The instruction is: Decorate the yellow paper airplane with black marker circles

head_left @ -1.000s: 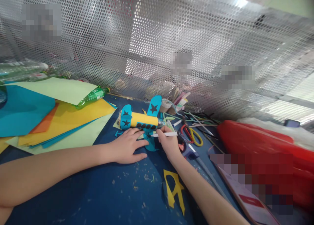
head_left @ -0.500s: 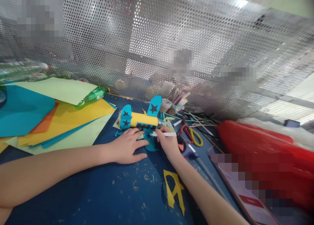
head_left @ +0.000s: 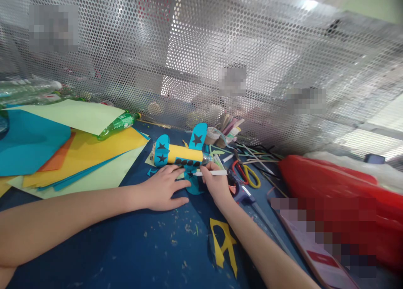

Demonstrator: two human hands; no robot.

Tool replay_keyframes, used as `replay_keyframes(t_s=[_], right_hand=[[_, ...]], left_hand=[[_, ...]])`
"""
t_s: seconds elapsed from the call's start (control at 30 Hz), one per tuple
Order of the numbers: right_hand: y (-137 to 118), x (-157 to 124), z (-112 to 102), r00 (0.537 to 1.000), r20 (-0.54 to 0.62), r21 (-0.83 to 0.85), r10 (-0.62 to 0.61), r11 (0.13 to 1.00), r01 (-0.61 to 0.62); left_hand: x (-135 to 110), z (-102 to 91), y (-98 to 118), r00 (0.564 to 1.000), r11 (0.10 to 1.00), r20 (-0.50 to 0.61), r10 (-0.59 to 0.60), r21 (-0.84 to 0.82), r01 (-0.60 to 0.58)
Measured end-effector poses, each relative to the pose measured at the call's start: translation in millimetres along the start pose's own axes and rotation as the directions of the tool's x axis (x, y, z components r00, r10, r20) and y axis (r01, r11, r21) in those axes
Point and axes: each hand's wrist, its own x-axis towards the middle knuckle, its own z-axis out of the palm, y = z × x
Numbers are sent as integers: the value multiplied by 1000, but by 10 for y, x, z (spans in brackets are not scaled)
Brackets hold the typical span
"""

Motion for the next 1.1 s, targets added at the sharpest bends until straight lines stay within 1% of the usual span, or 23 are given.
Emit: replay_keyframes(t_s=[0.2, 0.47, 0.63, 0.9, 1.0, 1.1], right_hand=[[-12, -5, -2, 1000, 3, 7, 0, 1000, 0], [-27, -5, -5, 1000, 17, 8, 0, 1000, 0], [-33, -11, -8, 1000, 24, 17, 3, 1000, -3], [-18, -5, 0, 1000, 14, 10, 13, 1000, -13], [-18, -1, -1, 1000, -4, -11, -1, 1000, 1], [-22, 0, -2, 1000, 2, -12, -3, 1000, 3]], left_hand=[[-1, 13, -7, 1000, 1000, -11, 0, -29, 0], [0, 1, -5, 1000, 1000, -3, 9, 13, -9], [-3, 10, -7, 1000, 1000, -12, 4, -6, -4], [1, -2, -2, 1000, 1000, -3, 2, -10, -2], [2, -7, -1, 1000, 1000, 3, -1, -16, 1], [4, -11, -2, 1000, 1000, 12, -2, -9, 2]])
